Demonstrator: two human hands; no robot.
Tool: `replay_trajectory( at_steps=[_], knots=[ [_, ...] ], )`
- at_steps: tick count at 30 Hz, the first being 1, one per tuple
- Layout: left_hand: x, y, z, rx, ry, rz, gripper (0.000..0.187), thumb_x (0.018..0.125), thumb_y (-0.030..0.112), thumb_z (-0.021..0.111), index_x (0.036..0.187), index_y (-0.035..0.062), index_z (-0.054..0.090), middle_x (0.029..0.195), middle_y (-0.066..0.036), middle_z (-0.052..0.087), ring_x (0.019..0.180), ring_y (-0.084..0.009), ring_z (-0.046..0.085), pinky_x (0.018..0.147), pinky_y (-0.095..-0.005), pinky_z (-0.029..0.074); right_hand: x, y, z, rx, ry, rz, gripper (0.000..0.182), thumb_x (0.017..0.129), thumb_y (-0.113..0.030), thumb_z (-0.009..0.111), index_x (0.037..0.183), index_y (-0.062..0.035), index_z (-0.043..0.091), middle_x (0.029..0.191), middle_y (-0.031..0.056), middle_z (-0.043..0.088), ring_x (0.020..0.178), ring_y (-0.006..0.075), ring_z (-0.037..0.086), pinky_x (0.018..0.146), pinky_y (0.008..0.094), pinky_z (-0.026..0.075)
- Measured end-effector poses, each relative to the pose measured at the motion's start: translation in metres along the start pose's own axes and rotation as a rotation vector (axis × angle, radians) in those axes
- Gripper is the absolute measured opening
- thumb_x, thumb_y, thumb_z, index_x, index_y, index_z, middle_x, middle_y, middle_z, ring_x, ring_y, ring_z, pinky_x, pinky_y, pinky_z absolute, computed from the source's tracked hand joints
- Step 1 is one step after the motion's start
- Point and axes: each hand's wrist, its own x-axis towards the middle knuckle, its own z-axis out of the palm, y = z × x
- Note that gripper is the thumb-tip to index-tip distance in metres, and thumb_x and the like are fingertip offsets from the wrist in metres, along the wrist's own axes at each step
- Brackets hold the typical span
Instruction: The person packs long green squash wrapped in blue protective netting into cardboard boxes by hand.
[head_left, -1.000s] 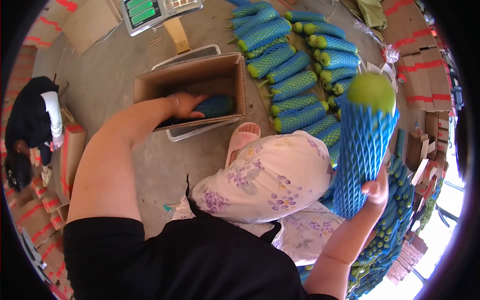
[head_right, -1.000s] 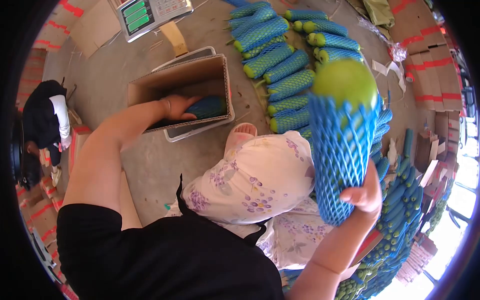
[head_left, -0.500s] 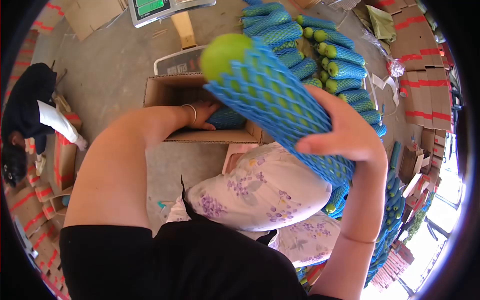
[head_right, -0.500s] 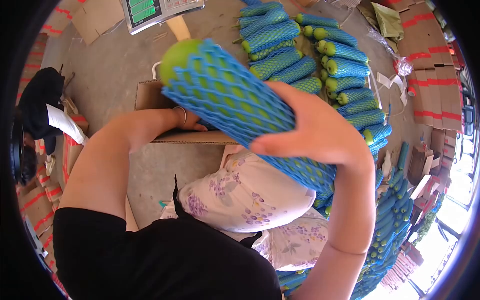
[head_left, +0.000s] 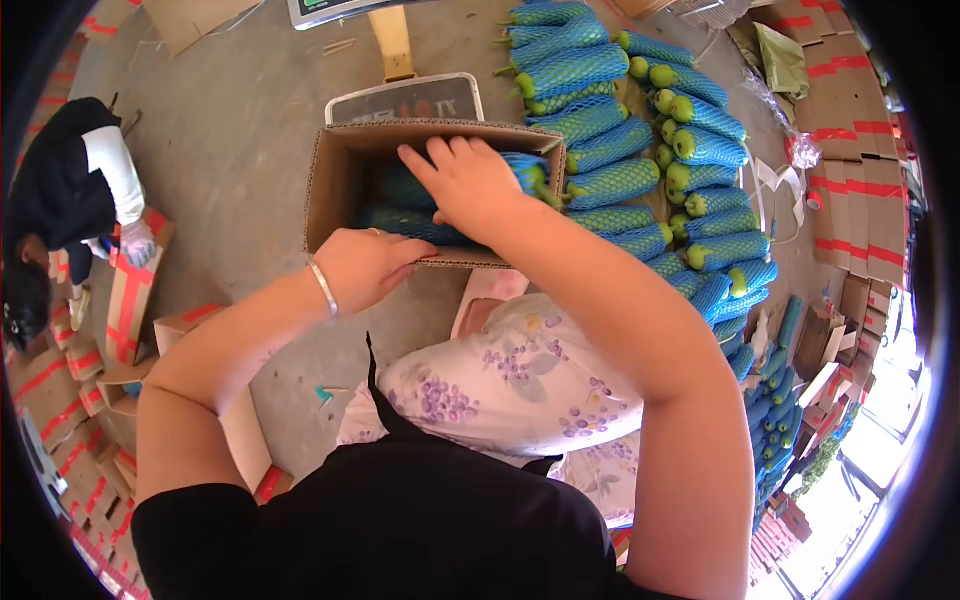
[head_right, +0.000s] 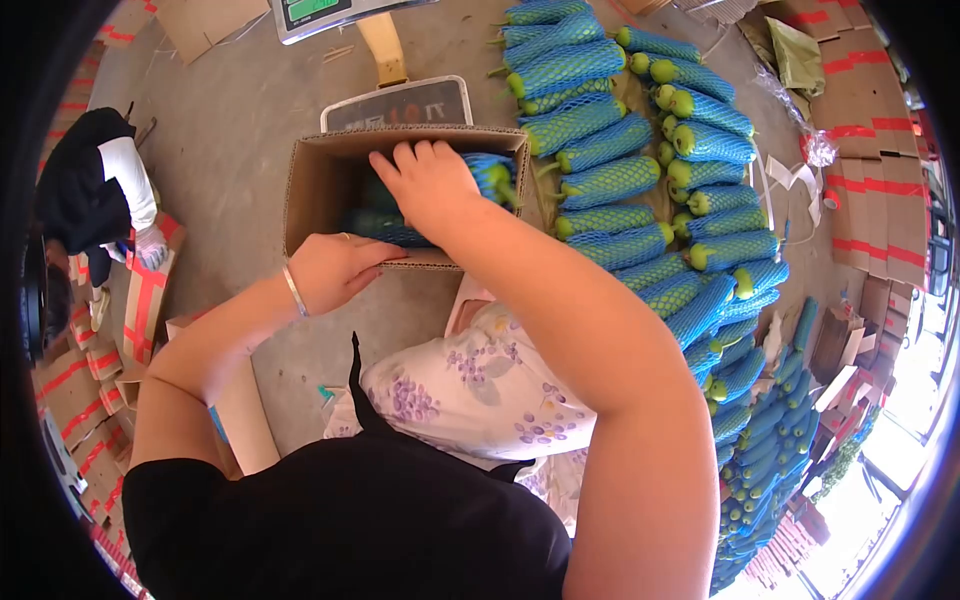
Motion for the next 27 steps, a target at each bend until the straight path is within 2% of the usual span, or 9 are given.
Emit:
replay_trajectory(
  at_steps=[2,4,6,10,14,15,18,22,27],
  knots=[
    [0.007,0.006,0.001,0.062,0.019,-0.056,0.032,0.084,0.022,0.055,0.115,0.0155,0.056,0.104,-0.008,0.063,0.091,-0.0270,0.060,0.077,-0.0369,0.048,-0.004,-0.004,-0.004,-0.108,0.144,-0.081,0.069,0.063,-0.030,0.076,0.122,-0.0085,0.049,0.101,0.0086,0.053,0.097,0.0241,0.052,0.083,0.0333,0.042],
    [0.008,0.005,0.009,0.031,0.031,0.018,0.031,0.085,0.023,0.055,0.114,0.0145,0.056,0.103,-0.009,0.063,0.091,-0.0278,0.060,0.077,-0.0374,0.048,-0.015,0.010,-0.036,-0.015,-0.211,-0.002,0.037,0.069,-0.027,0.071,0.098,-0.0080,0.059,0.096,0.0075,0.060,0.098,0.0259,0.057,0.078,0.0367,0.047],
    [0.012,-0.002,0.018,0.005,0.051,0.089,0.030,0.085,0.024,0.055,0.113,0.0135,0.057,0.103,-0.010,0.062,0.092,-0.0285,0.059,0.077,-0.0379,0.048,-0.042,0.031,-0.069,0.124,-0.093,0.100,0.020,0.076,-0.021,0.064,0.089,-0.0059,0.064,0.088,0.0119,0.064,0.086,0.0292,0.062,0.073,0.0405,0.050],
    [0.049,-0.010,-0.007,-0.305,-0.011,0.099,0.033,0.085,0.024,0.055,0.113,0.0060,0.055,0.104,-0.014,0.060,0.100,-0.0308,0.056,0.088,-0.0376,0.044,-0.099,0.055,-0.085,0.228,0.071,0.372,0.029,0.076,-0.027,0.066,0.095,-0.0064,0.059,0.085,0.0136,0.063,0.085,0.0319,0.062,0.070,0.0410,0.050],
    [0.107,0.008,-0.013,0.234,0.289,0.372,0.066,0.065,0.015,0.073,0.123,0.0079,0.041,0.116,-0.017,0.051,0.106,-0.0340,0.051,0.091,-0.0397,0.042,-0.116,0.063,-0.037,0.335,-0.172,0.698,0.045,0.081,-0.037,0.059,0.097,0.0056,0.055,0.086,0.0224,0.064,0.083,0.0322,0.063,0.074,0.0415,0.049],
    [0.127,0.009,-0.005,0.236,0.280,0.384,0.066,0.065,0.015,0.073,0.123,0.0079,0.041,0.116,-0.017,0.051,0.106,-0.0340,0.051,0.091,-0.0397,0.042,-0.117,0.073,-0.016,0.806,-0.181,0.725,0.044,0.083,-0.033,0.052,0.090,0.0102,0.057,0.081,0.0254,0.063,0.075,0.0322,0.065,0.067,0.0397,0.052],
    [0.163,0.008,0.016,0.035,0.192,0.435,0.072,0.060,0.014,0.075,0.122,0.0083,0.040,0.114,-0.017,0.051,0.105,-0.0346,0.051,0.090,-0.0400,0.043,-0.111,0.069,-0.009,1.237,-0.345,0.857,0.038,0.082,-0.026,0.047,0.083,0.0102,0.059,0.070,0.0241,0.063,0.063,0.0305,0.065,0.058,0.0381,0.053],
    [0.149,0.016,0.004,0.098,0.137,0.421,0.070,0.057,0.015,0.075,0.119,0.0085,0.042,0.110,-0.015,0.053,0.103,-0.0344,0.052,0.087,-0.0402,0.044,-0.109,0.067,-0.005,1.130,-0.304,0.724,0.035,0.080,-0.021,0.045,0.077,0.0105,0.060,0.065,0.0221,0.063,0.053,0.0282,0.064,0.051,0.0378,0.052],
    [0.121,0.029,-0.003,0.293,0.169,0.227,0.071,0.059,0.018,0.075,0.120,0.0070,0.040,0.106,-0.015,0.053,0.097,-0.0337,0.055,0.081,-0.0395,0.047,-0.107,0.062,-0.017,0.875,-0.388,0.595,0.033,0.082,-0.021,0.046,0.079,0.0087,0.060,0.076,0.0247,0.063,0.064,0.0293,0.065,0.063,0.0398,0.052]
  ],
)
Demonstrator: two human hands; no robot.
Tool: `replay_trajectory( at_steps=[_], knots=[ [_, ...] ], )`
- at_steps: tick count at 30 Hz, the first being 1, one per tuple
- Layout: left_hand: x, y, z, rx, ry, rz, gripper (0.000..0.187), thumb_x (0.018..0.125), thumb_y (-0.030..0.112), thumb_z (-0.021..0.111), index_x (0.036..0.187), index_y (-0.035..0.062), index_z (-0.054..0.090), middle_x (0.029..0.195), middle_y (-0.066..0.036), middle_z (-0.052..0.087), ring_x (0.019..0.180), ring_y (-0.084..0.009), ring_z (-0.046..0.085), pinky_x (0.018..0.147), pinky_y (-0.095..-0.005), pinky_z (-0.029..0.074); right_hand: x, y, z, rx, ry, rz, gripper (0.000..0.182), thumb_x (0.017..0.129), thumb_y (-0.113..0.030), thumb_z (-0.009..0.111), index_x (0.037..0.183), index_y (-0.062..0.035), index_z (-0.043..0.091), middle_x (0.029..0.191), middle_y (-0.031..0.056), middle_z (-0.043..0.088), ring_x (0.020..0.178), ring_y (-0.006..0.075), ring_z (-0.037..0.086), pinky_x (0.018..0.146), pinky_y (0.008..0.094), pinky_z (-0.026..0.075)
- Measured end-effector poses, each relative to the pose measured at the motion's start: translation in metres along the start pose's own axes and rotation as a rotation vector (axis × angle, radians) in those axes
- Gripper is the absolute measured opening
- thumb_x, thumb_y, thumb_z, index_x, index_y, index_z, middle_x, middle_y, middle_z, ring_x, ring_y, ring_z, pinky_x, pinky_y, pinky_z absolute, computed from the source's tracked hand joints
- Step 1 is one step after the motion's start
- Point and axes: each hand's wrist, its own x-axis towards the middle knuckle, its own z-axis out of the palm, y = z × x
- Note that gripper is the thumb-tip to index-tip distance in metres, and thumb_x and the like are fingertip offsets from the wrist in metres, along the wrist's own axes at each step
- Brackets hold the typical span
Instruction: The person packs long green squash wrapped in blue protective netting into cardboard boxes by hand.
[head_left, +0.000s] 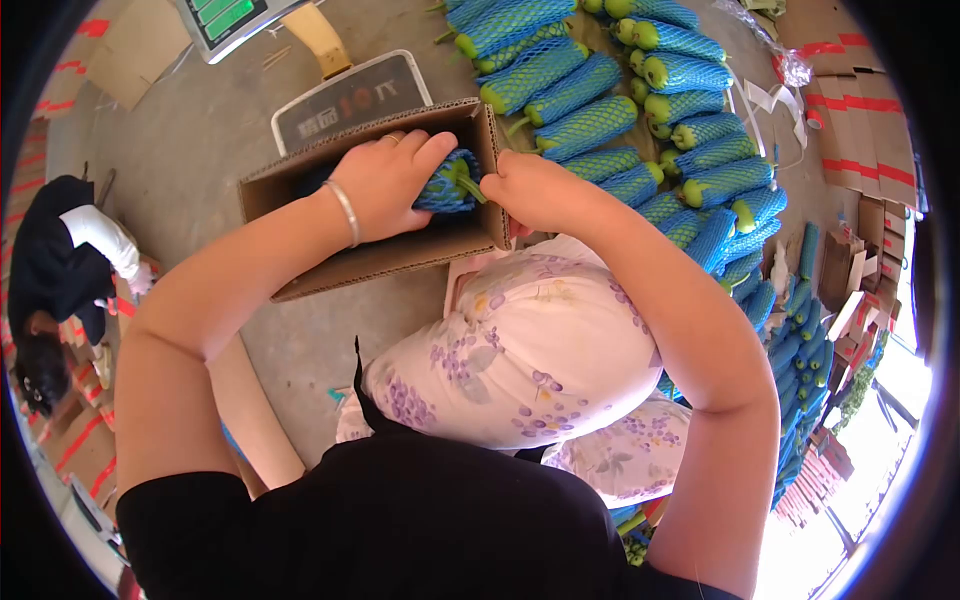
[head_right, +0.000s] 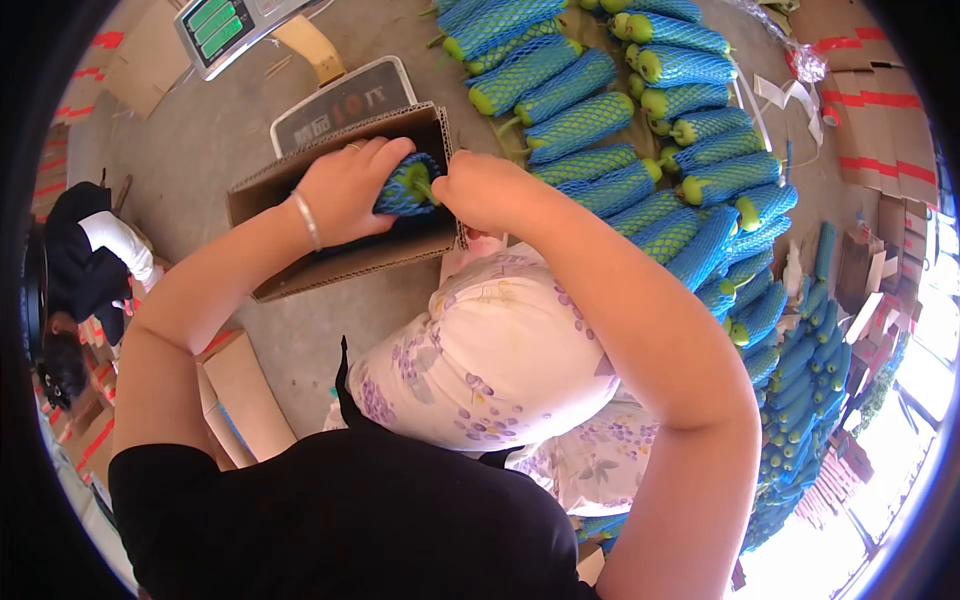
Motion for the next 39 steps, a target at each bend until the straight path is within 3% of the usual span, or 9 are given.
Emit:
replay_trajectory(
  at_steps=[4,11,17,19,23,26,33,37,39],
  knots=[
    [0.032,-0.016,0.047,0.115,-0.087,-0.162,0.072,0.064,0.025,0.075,0.122,0.0053,0.037,0.106,-0.017,0.053,0.096,-0.0338,0.056,0.079,-0.0404,0.048,0.016,0.000,0.005,-0.385,0.086,-0.174,0.031,0.083,-0.021,0.046,0.082,0.0062,0.061,0.089,0.0256,0.062,0.075,0.0332,0.064,0.072,0.0426,0.050],
    [0.009,-0.001,0.031,0.385,0.051,-0.029,0.053,0.071,0.031,0.070,0.111,0.0060,0.046,0.108,-0.013,0.054,0.100,-0.0277,0.055,0.078,-0.0363,0.049,0.002,-0.008,0.003,-0.052,0.013,-0.138,0.032,0.082,-0.016,0.043,0.073,0.0135,0.052,0.072,0.0244,0.063,0.055,0.0311,0.063,0.058,0.0393,0.052],
    [0.047,-0.016,0.057,0.134,-0.213,-0.120,0.023,0.084,0.024,0.053,0.100,0.0071,0.052,0.093,-0.015,0.063,0.086,-0.0319,0.063,0.069,-0.0427,0.051,0.019,0.008,0.011,-0.609,-0.007,-0.467,0.026,0.081,-0.015,0.048,0.074,0.0057,0.061,0.077,0.0254,0.061,0.072,0.0334,0.064,0.066,0.0430,0.051],
    [0.057,-0.019,0.064,0.086,-0.209,-0.180,0.024,0.083,0.024,0.053,0.100,0.0069,0.052,0.094,-0.016,0.063,0.086,-0.0326,0.063,0.069,-0.0431,0.051,0.017,0.009,0.010,-0.428,0.084,-0.347,0.018,0.073,-0.010,0.056,0.080,-0.0009,0.070,0.086,0.0148,0.066,0.077,0.0293,0.065,0.067,0.0386,0.052],
    [0.066,-0.044,0.094,0.055,-0.229,-0.317,0.026,0.081,0.025,0.053,0.098,0.0064,0.057,0.096,-0.017,0.062,0.085,-0.0331,0.063,0.071,-0.0433,0.051,0.018,0.018,0.000,-0.384,0.147,-0.358,0.026,0.079,-0.021,0.054,0.075,-0.0005,0.069,0.084,0.0173,0.066,0.075,0.0293,0.065,0.066,0.0383,0.052],
    [0.070,-0.047,0.105,0.056,-0.172,-0.315,0.025,0.079,0.024,0.053,0.095,0.0066,0.061,0.093,-0.017,0.064,0.082,-0.0325,0.064,0.070,-0.0428,0.052,0.018,0.047,-0.013,0.701,-0.133,-0.053,0.052,0.088,-0.047,0.049,0.105,0.0014,0.054,0.084,0.0214,0.064,0.069,0.0257,0.065,0.061,0.0332,0.052],
    [0.069,-0.048,0.113,0.041,-0.193,-0.369,0.025,0.079,0.025,0.055,0.094,0.0078,0.064,0.094,-0.017,0.064,0.086,-0.0325,0.063,0.075,-0.0409,0.051,0.075,0.188,0.010,1.165,0.546,0.096,0.037,0.082,-0.027,0.060,0.103,0.0024,0.056,0.081,0.0117,0.064,0.066,0.0162,0.061,0.061,0.0278,0.049],
    [0.054,-0.041,0.089,-0.122,-0.195,-0.146,0.031,0.080,0.021,0.058,0.106,0.0043,0.059,0.112,-0.020,0.058,0.104,-0.0326,0.056,0.087,-0.0364,0.046,0.109,0.220,0.013,0.872,0.749,0.194,0.048,0.077,-0.028,0.064,0.112,0.0023,0.053,0.099,0.0139,0.064,0.090,0.0258,0.061,0.081,0.0330,0.047],
    [0.039,-0.022,0.043,-0.593,-0.340,-0.462,0.036,0.079,0.017,0.060,0.112,0.0022,0.055,0.117,-0.021,0.054,0.110,-0.0318,0.052,0.093,-0.0350,0.041,0.114,0.222,0.008,0.547,0.799,0.211,0.046,0.076,-0.027,0.065,0.111,0.0004,0.054,0.109,0.0154,0.060,0.101,0.0289,0.057,0.084,0.0355,0.045]
  ],
)
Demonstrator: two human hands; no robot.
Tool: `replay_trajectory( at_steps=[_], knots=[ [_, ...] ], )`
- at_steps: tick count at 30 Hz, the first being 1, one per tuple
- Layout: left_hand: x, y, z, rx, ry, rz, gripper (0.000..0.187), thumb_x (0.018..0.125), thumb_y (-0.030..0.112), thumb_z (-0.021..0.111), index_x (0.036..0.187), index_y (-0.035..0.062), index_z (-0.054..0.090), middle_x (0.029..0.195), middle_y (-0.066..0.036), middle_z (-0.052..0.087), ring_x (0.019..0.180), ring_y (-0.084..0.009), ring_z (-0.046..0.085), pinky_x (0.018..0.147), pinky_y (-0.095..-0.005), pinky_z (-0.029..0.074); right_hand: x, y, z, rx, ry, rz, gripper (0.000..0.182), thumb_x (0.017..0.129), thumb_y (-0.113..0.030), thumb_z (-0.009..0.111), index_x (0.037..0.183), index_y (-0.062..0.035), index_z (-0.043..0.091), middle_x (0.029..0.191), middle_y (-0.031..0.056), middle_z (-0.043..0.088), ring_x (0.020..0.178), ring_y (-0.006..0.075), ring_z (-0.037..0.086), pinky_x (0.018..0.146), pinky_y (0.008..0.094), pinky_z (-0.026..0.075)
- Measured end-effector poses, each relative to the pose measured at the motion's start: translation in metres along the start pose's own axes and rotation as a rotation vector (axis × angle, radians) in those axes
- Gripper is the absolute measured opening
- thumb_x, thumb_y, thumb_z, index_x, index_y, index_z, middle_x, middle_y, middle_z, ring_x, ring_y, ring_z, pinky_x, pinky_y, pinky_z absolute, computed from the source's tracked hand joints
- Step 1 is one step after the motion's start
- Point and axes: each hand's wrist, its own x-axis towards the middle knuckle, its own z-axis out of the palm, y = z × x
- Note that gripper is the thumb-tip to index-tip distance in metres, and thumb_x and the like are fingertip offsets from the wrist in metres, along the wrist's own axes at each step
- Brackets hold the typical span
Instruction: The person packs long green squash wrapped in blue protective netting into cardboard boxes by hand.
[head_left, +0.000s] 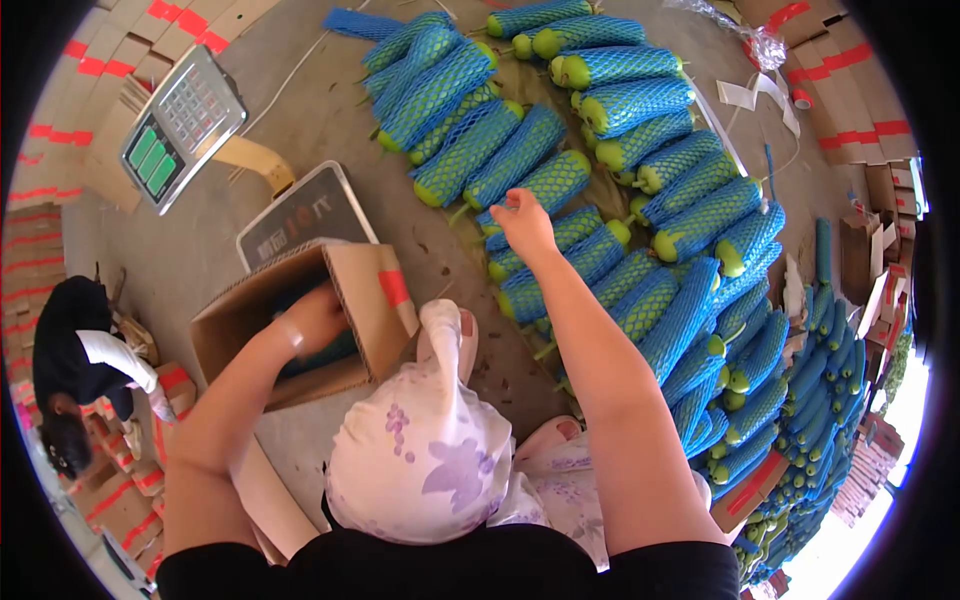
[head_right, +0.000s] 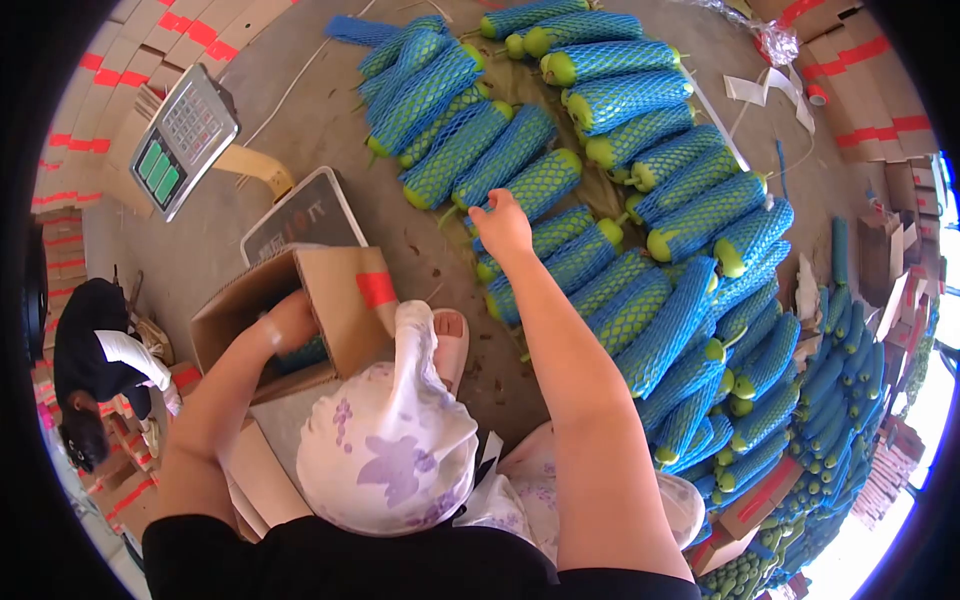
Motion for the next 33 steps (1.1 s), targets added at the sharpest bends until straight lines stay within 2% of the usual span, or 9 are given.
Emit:
replay_trajectory(
  at_steps=[7,10,17,20,21,22,25,30,33],
  knots=[
    [-0.103,0.047,-0.033,0.141,-0.056,0.198,0.053,0.070,0.020,0.072,0.116,0.0034,0.052,0.118,-0.015,0.052,0.108,-0.0315,0.051,0.091,-0.0367,0.042,0.037,-0.005,0.035,-0.981,-0.324,-0.879,0.024,0.076,-0.018,0.054,0.095,-0.0080,0.065,0.108,0.0090,0.056,0.111,0.0276,0.047,0.100,0.0394,0.033],
    [-0.113,0.048,-0.016,0.380,0.055,0.146,0.048,0.068,0.018,0.072,0.112,0.0055,0.056,0.114,-0.014,0.055,0.106,-0.0298,0.053,0.090,-0.0372,0.043,0.039,0.023,0.072,-1.074,-0.013,-1.035,0.024,0.079,-0.020,0.049,0.091,-0.0090,0.067,0.110,0.0074,0.054,0.114,0.0276,0.043,0.104,0.0437,0.026],
    [-0.127,0.018,0.024,0.455,0.295,0.021,0.044,0.063,0.004,0.061,0.106,0.0114,0.061,0.096,-0.009,0.065,0.086,-0.0264,0.062,0.074,-0.0358,0.050,0.036,0.002,0.036,-0.868,-0.008,-1.010,0.014,0.077,-0.020,0.054,0.086,-0.0154,0.064,0.112,0.0068,0.052,0.117,0.0269,0.041,0.105,0.0496,0.025],
    [-0.129,0.022,0.027,0.415,0.264,-0.045,0.042,0.068,0.005,0.060,0.109,0.0119,0.061,0.100,-0.010,0.064,0.089,-0.0280,0.061,0.075,-0.0376,0.050,0.040,-0.034,-0.023,-0.806,0.187,-0.898,0.013,0.072,-0.015,0.061,0.085,-0.0130,0.062,0.105,0.0046,0.058,0.113,0.0269,0.048,0.098,0.0432,0.038],
    [-0.129,0.021,0.024,0.354,0.246,0.028,0.040,0.070,0.006,0.061,0.110,0.0110,0.061,0.102,-0.011,0.064,0.091,-0.0289,0.060,0.077,-0.0375,0.049,0.039,-0.036,-0.048,-0.282,0.349,-0.818,0.014,0.075,-0.010,0.059,0.089,-0.0102,0.063,0.098,0.0054,0.062,0.105,0.0272,0.054,0.089,0.0367,0.044],
    [-0.130,0.021,0.020,0.296,0.227,0.098,0.039,0.072,0.008,0.062,0.111,0.0101,0.060,0.103,-0.011,0.063,0.092,-0.0297,0.060,0.079,-0.0375,0.049,0.014,-0.080,-0.090,-0.175,0.325,-0.354,0.013,0.082,-0.008,0.055,0.093,-0.0070,0.062,0.098,0.0070,0.063,0.096,0.0241,0.059,0.082,0.0331,0.047],
    [-0.134,0.044,-0.013,0.100,0.291,0.341,0.039,0.075,0.014,0.065,0.112,0.0062,0.059,0.104,-0.012,0.063,0.094,-0.0298,0.059,0.083,-0.0364,0.046,-0.037,-0.141,-0.174,0.858,0.380,-0.419,0.028,0.095,-0.024,0.041,0.093,-0.0004,0.055,0.099,0.0169,0.063,0.097,0.0265,0.061,0.084,0.0409,0.051],
    [-0.090,0.102,-0.036,-0.043,0.479,0.561,0.047,0.075,0.018,0.067,0.119,0.0051,0.053,0.119,-0.015,0.055,0.110,-0.0299,0.052,0.096,-0.0369,0.038,-0.114,-0.210,-0.211,0.639,0.235,-0.746,0.027,0.093,-0.022,0.049,0.102,0.0022,0.057,0.100,0.0169,0.063,0.099,0.0251,0.061,0.093,0.0372,0.045],
    [-0.063,0.098,-0.021,0.350,0.627,0.620,0.052,0.073,0.017,0.068,0.121,0.0054,0.050,0.127,-0.016,0.047,0.117,-0.0324,0.044,0.099,-0.0396,0.034,-0.124,-0.186,-0.177,0.243,0.130,-0.519,0.029,0.088,-0.027,0.058,0.105,-0.0042,0.062,0.098,0.0053,0.066,0.094,0.0138,0.060,0.088,0.0268,0.043]
  ],
)
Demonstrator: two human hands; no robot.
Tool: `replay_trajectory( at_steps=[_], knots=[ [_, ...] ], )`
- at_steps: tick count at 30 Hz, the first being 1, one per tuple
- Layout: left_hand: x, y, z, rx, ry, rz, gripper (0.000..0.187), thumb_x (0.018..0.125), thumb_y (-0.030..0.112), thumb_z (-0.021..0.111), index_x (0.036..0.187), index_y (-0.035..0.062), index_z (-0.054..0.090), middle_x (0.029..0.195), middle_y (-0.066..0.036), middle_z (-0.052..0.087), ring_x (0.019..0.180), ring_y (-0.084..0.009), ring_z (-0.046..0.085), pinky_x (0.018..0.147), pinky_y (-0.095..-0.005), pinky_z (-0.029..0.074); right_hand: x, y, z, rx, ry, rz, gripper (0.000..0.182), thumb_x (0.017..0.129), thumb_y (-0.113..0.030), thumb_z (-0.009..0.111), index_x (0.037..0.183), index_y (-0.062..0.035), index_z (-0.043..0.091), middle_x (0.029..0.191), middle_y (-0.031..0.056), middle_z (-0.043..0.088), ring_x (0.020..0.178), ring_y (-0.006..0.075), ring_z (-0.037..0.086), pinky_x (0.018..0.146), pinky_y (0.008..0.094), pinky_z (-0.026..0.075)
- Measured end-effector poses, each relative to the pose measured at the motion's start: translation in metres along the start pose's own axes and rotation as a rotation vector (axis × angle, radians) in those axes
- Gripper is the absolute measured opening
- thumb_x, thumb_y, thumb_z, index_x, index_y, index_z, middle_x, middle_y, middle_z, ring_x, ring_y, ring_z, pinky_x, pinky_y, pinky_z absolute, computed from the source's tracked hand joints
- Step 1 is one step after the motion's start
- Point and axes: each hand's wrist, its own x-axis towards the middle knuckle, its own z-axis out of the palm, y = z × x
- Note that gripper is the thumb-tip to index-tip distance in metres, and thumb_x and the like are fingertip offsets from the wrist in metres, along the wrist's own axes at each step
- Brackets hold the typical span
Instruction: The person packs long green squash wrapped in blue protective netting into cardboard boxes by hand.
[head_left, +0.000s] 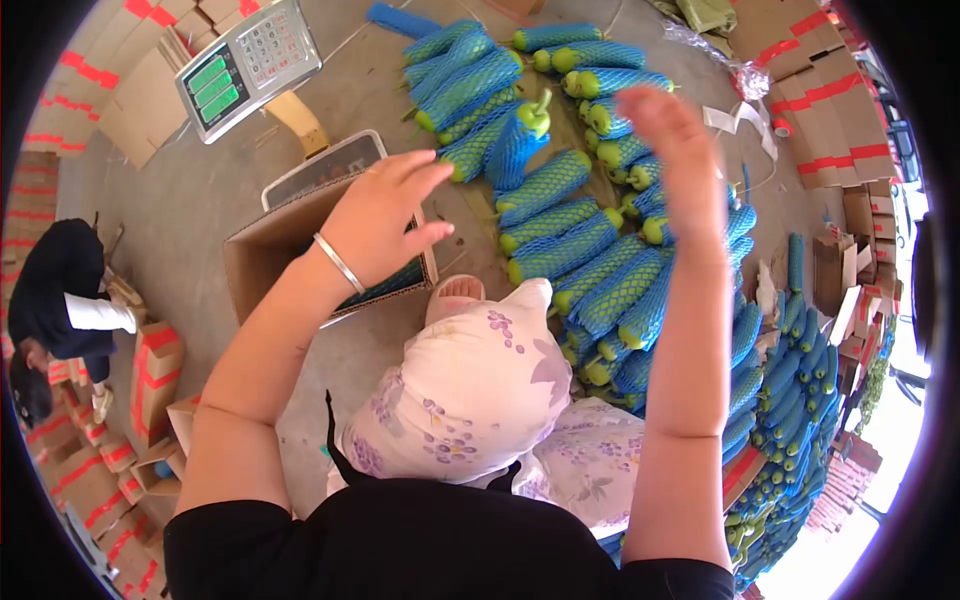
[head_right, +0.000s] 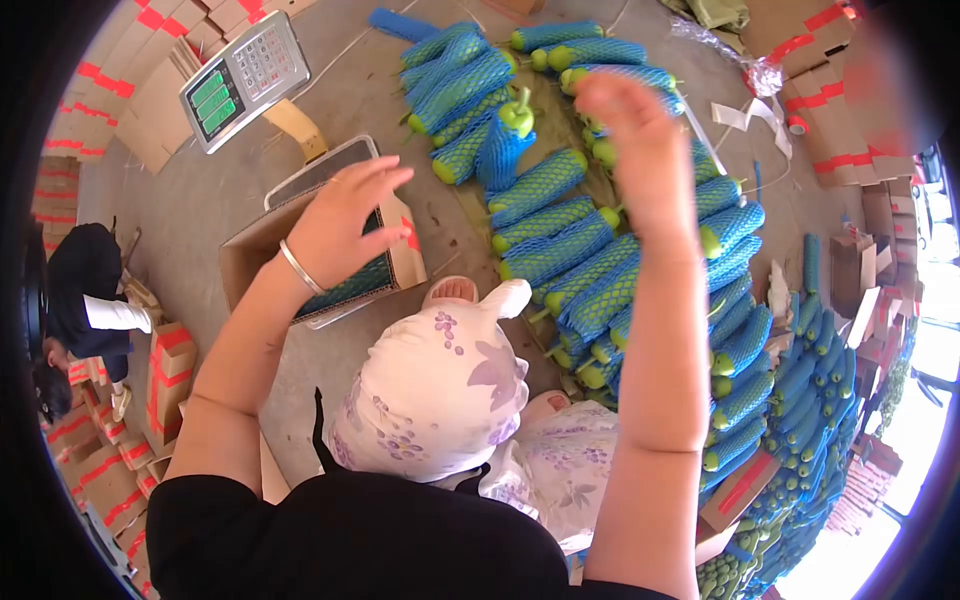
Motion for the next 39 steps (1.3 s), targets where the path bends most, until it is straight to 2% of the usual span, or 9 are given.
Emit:
replay_trajectory(
  at_steps=[7,17,22,26,29,34,36,38,39],
  knots=[
    [-0.065,0.003,0.006,0.030,0.109,-0.125,0.055,0.071,0.023,0.070,0.120,0.0064,0.051,0.131,-0.015,0.043,0.123,-0.0366,0.037,0.104,-0.0450,0.029,-0.051,0.144,0.057,-0.289,-0.222,0.233,0.066,0.077,-0.033,0.069,0.127,-0.0001,0.042,0.122,0.0188,0.053,0.110,0.0269,0.054,0.090,0.0360,0.044],
    [-0.088,0.006,0.028,0.209,-0.056,-0.290,0.049,0.073,0.037,0.066,0.109,0.0061,0.057,0.113,-0.011,0.056,0.107,-0.0289,0.051,0.097,-0.0456,0.036,0.021,0.263,0.129,0.357,0.080,0.583,0.099,0.071,-0.033,0.076,0.140,0.0047,0.015,0.141,0.0214,0.029,0.130,0.0291,0.032,0.104,0.0357,0.029],
    [-0.076,-0.002,0.027,0.198,-0.054,-0.306,0.041,0.072,0.038,0.065,0.098,0.0073,0.062,0.094,-0.007,0.063,0.079,-0.0244,0.060,0.071,-0.0333,0.047,0.073,0.365,0.178,0.327,0.393,0.740,0.059,0.067,-0.024,0.079,0.111,0.0061,0.055,0.108,0.0121,0.060,0.096,0.0258,0.056,0.089,0.0360,0.042],
    [-0.072,-0.005,0.020,0.179,-0.057,-0.325,0.039,0.070,0.035,0.067,0.097,0.0082,0.063,0.092,-0.006,0.064,0.076,-0.0219,0.060,0.067,-0.0313,0.047,0.070,0.338,0.168,0.349,0.378,0.705,0.063,0.065,-0.014,0.078,0.114,0.0102,0.047,0.110,0.0154,0.057,0.095,0.0260,0.056,0.085,0.0372,0.044],
    [-0.078,-0.006,0.017,0.098,-0.021,-0.329,0.038,0.072,0.033,0.065,0.100,0.0069,0.062,0.091,-0.007,0.064,0.075,-0.0233,0.061,0.064,-0.0330,0.046,0.041,0.262,0.148,0.584,0.296,0.700,0.054,0.075,-0.016,0.069,0.121,-0.0002,0.045,0.111,0.0082,0.054,0.100,0.0209,0.052,0.090,0.0335,0.039],
    [-0.080,-0.010,0.010,-0.453,0.077,-0.449,0.040,0.080,0.032,0.064,0.109,0.0047,0.060,0.103,-0.012,0.062,0.090,-0.0237,0.061,0.080,-0.0328,0.047,-0.032,0.127,0.102,0.550,0.019,0.275,0.070,0.067,-0.024,0.075,0.123,0.0022,0.041,0.114,0.0095,0.053,0.101,0.0184,0.052,0.091,0.0326,0.040],
    [-0.067,-0.006,-0.001,-0.925,0.116,-0.405,0.061,0.078,0.023,0.069,0.129,0.0022,0.043,0.125,-0.012,0.049,0.109,-0.0217,0.052,0.092,-0.0356,0.041,-0.039,0.053,0.092,0.557,-0.233,0.195,0.076,0.060,-0.016,0.079,0.123,0.0025,0.041,0.111,0.0114,0.055,0.097,0.0192,0.056,0.086,0.0353,0.045],
    [-0.040,0.006,-0.008,-1.001,0.304,-0.224,0.113,0.062,0.046,0.080,0.142,0.0026,0.012,0.138,-0.016,0.035,0.126,-0.0269,0.037,0.103,-0.0408,0.029,-0.046,-0.007,0.099,0.217,-0.415,-0.080,0.084,0.057,-0.021,0.083,0.126,0.0035,0.040,0.110,0.0142,0.056,0.099,0.0235,0.056,0.088,0.0344,0.043],
    [-0.033,0.014,-0.013,-1.155,0.330,-0.230,0.119,0.055,0.047,0.083,0.141,0.0032,0.014,0.136,-0.017,0.037,0.126,-0.0278,0.038,0.103,-0.0413,0.031,-0.047,-0.029,0.106,0.017,-0.494,-0.295,0.087,0.057,-0.024,0.084,0.127,0.0039,0.040,0.109,0.0157,0.056,0.100,0.0251,0.055,0.089,0.0341,0.042]
  ],
)
